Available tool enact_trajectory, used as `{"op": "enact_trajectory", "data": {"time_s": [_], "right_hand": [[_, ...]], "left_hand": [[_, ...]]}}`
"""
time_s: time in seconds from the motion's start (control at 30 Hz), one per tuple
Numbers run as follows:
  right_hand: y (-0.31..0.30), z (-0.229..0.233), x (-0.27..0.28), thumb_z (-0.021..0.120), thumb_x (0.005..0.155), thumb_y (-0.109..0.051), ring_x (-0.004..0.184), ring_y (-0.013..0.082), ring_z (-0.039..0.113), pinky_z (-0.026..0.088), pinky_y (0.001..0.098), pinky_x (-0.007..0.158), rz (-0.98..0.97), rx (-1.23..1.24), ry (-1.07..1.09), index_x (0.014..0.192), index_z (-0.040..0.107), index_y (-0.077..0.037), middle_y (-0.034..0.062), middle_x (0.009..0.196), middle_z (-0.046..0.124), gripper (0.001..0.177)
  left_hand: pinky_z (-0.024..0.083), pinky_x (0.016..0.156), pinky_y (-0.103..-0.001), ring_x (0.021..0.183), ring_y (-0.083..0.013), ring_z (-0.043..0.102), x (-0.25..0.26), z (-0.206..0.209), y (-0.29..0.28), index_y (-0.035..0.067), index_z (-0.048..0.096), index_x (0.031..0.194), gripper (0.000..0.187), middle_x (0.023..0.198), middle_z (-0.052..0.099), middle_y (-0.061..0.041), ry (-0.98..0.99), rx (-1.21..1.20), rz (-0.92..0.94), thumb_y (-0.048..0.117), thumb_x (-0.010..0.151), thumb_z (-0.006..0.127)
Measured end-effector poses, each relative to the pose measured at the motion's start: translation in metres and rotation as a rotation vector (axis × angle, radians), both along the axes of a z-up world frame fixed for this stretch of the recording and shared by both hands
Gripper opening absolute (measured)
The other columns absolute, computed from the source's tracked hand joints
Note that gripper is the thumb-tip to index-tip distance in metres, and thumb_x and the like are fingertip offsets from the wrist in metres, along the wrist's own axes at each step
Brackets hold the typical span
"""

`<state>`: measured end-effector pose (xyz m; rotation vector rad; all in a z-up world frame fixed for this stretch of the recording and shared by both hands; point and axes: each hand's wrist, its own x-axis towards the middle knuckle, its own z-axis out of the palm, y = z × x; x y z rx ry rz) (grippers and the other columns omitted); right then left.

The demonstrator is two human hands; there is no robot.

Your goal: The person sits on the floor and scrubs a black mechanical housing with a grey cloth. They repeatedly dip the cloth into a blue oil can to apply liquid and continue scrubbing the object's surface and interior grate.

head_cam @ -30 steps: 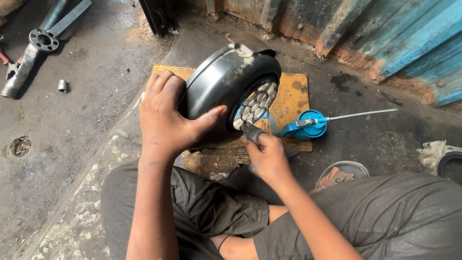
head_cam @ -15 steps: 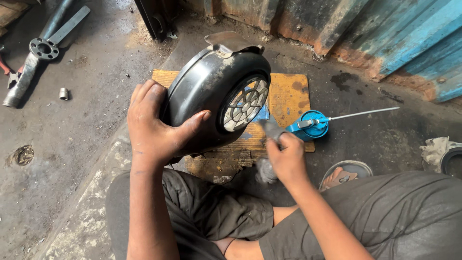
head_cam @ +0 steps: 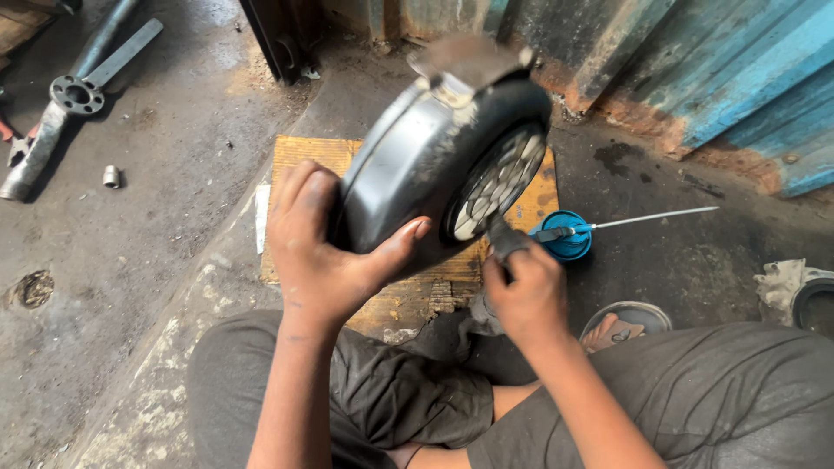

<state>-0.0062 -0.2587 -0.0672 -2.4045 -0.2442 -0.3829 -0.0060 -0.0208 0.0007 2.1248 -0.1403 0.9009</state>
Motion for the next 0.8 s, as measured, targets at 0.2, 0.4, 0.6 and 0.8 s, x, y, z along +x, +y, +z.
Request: {"op": "enact_trajectory", "data": {"time_s": [0.2, 0.4, 0.6, 0.8], "right_hand": [[-0.020, -0.006, 0.028, 0.065, 0.098, -0.012, 0.071, 0.0204, 0.065, 0.052, 0.0331, 0.066, 0.004, 0.388, 0.161, 0.092, 0.069, 0.003, 0.0121, 0.080, 0.071, 0.017], [0.009, -0.006, 0.032, 0.066, 0.092, -0.012, 0.074, 0.0263, 0.070, 0.054, 0.0354, 0.065, 0.137, 0.242, 0.032, 0.101, 0.072, 0.002, 0.0150, 0.089, 0.072, 0.017], [0.011, 0.005, 0.029, 0.070, 0.085, -0.012, 0.084, 0.0366, 0.072, 0.056, 0.0423, 0.071, 0.161, 0.041, 0.102, 0.100, 0.075, -0.001, 0.0190, 0.097, 0.073, 0.019], [0.018, 0.002, 0.029, 0.076, 0.079, -0.018, 0.087, 0.0396, 0.070, 0.057, 0.0460, 0.077, 0.330, -0.170, -0.011, 0.089, 0.075, -0.001, 0.0189, 0.105, 0.073, 0.019]], "left_hand": [[0.047, 0.088, -0.033, 0.100, -0.0259, 0.055, 0.024, -0.075, -0.021, -0.003, 0.053, 0.110, 0.064, 0.113, 0.052, -0.014, -0.210, -0.271, -0.005, 0.034, 0.078, 0.094], [0.045, 0.090, -0.031, 0.097, -0.0223, 0.056, 0.040, -0.126, -0.019, -0.003, 0.055, 0.106, 0.064, 0.104, 0.059, -0.013, -0.004, -0.532, -0.033, 0.061, 0.104, 0.051], [0.050, 0.095, -0.034, 0.105, -0.0231, 0.063, 0.028, -0.068, -0.006, 0.002, 0.064, 0.110, 0.072, 0.111, 0.064, -0.013, 0.111, -0.290, 0.048, 0.067, 0.109, 0.035], [0.055, 0.091, -0.041, 0.103, -0.0300, 0.068, 0.005, 0.018, -0.001, 0.001, 0.054, 0.135, 0.079, 0.120, 0.067, -0.019, 0.120, 0.005, 0.023, 0.057, 0.084, 0.078]]}}
